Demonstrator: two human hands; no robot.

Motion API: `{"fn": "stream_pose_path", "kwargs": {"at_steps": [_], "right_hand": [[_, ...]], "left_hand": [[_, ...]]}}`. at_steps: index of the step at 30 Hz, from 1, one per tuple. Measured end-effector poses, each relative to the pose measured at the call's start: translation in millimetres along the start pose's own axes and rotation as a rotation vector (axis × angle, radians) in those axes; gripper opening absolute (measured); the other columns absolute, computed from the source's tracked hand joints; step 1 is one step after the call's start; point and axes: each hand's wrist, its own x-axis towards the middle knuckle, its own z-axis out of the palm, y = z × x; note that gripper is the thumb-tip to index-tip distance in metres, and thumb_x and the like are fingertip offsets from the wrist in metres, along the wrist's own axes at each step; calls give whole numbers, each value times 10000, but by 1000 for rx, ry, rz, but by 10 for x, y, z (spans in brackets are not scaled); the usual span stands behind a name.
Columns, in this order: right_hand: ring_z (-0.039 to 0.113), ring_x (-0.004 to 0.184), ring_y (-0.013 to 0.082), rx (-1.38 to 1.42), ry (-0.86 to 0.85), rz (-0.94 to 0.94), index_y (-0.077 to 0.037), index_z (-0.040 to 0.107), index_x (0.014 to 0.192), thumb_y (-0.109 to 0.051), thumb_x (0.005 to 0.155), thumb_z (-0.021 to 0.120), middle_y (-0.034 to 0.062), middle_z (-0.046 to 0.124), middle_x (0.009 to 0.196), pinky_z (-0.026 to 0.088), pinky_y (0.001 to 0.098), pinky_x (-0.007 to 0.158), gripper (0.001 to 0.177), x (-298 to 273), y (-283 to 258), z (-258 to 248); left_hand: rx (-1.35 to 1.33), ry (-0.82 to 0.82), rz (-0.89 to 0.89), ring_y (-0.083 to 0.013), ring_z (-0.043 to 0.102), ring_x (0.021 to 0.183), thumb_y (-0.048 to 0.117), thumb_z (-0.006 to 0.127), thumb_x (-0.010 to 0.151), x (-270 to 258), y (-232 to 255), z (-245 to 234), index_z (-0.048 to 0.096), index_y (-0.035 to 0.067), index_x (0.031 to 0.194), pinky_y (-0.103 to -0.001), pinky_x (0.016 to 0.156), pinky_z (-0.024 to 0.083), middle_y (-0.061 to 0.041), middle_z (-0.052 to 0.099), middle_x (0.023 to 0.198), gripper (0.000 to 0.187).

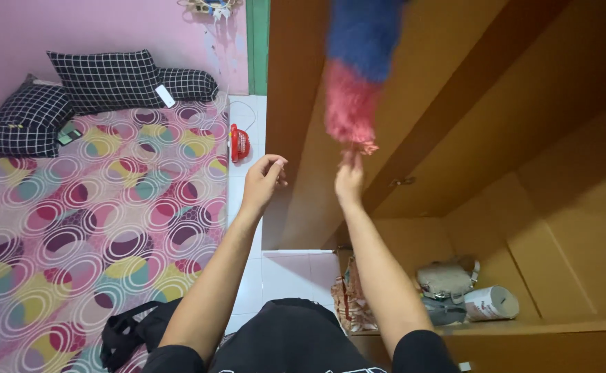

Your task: Dusting the inside and outside of a wooden wardrobe using a colorful duster.

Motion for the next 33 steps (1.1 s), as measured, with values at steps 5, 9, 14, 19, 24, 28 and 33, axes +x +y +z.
{"fn": "stream_pose_path", "kwargs": {"at_steps": [5, 9, 14, 19, 24, 28, 33], "right_hand": [[372, 483, 42, 278, 129, 148, -132, 552, 1114, -400, 1115, 435, -61, 420, 675, 298, 223, 389, 293, 179, -125, -36], [380, 487, 40, 250, 98, 164, -133, 555, 1120, -398, 1118, 441, -58, 434, 686, 303, 225, 401, 289, 68, -105, 54], [420, 581, 42, 63, -38, -30, -110, 586, 1140, -355, 1171, 460, -51, 461, 749, 344, 219, 483, 277, -81, 336, 173], [385, 522, 27, 205, 53, 112, -101, 563, 1110, -331, 1147, 442, -60, 427, 710, 300, 212, 432, 263, -132, -63, 157], [343, 484, 25, 302, 69, 191, -115, 540, 1097, -322, 1119, 418, -57, 398, 676, 265, 218, 398, 241, -297, -95, 295], [427, 586, 34, 48, -20, -34, -103, 580, 1144, -325, 1161, 453, -48, 473, 751, 355, 219, 498, 256, -374, 484, 421], [436, 679, 26, 197, -19, 23, -87, 533, 1288, -322, 1154, 466, -53, 487, 855, 360, 205, 569, 279, -365, 607, 512]], "left_hand": [[-6, 20, 18, -93, 606, 657, 198, 595, 1033, 1, -19, -151, 681, 45, 1065, -242, 576, 497, -8, 615, 780, 179], [2, 22, 30, -96, 613, 652, 194, 588, 1035, 5, -35, -177, 676, 47, 1060, -238, 567, 484, -9, 618, 768, 174], [0, 17, 33, -94, 615, 651, 186, 596, 1034, -29, -64, -263, 677, 42, 1060, -240, 572, 481, -12, 620, 765, 167], [-16, 32, 62, -92, 619, 649, 180, 592, 1037, -66, -76, -410, 679, 39, 1063, -243, 588, 501, -7, 626, 772, 168], [49, 65, 73, -91, 622, 633, 185, 585, 1043, -144, -72, -558, 678, 42, 1072, -238, 573, 460, -1, 628, 745, 173], [74, 76, 74, -88, 624, 636, 182, 580, 1044, -197, 35, -626, 677, 42, 1065, -238, 567, 461, 1, 630, 733, 172], [51, 82, 72, -82, 624, 641, 180, 584, 1043, -272, 61, -755, 673, 49, 1050, -234, 558, 460, 8, 627, 743, 159]]}}
